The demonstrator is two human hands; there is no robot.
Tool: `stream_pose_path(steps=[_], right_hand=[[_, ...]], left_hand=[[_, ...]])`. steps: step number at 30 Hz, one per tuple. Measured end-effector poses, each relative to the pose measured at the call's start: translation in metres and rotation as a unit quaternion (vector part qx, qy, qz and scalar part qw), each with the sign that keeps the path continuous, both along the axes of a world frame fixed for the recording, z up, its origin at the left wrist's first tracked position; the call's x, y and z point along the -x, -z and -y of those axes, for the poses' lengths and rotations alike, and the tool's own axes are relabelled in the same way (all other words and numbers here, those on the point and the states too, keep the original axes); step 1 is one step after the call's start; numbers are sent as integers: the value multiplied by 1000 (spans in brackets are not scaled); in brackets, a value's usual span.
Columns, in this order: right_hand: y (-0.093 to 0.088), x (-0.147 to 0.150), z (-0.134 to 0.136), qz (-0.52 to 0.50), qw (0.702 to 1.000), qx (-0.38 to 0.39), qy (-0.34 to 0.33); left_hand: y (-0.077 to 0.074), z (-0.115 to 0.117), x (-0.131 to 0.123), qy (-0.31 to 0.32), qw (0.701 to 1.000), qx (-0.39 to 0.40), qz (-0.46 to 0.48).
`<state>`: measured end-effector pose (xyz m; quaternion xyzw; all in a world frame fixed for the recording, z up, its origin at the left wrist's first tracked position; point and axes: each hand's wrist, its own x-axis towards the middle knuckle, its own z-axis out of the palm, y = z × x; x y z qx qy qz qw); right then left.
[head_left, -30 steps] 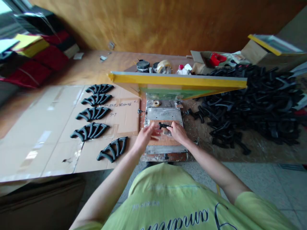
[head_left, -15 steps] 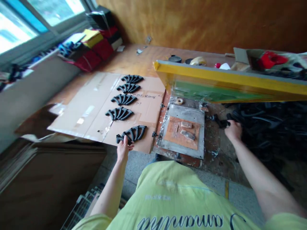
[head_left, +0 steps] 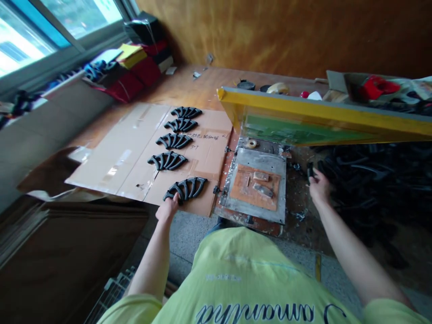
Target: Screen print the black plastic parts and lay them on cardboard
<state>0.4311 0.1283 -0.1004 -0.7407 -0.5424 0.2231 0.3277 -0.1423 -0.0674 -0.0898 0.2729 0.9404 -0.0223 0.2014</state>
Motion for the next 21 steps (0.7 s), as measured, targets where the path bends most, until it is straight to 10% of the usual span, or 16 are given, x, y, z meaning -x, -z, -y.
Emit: stream_pose_path(steps=[8,21], right_hand=[[-38,130,76,202,900,-113,-368],[-22,136,69,296,864,-136,-384]], left_hand=[[9,4,-83,168,959,-204,-102],[34,0,-45,178,959,-209,-73]])
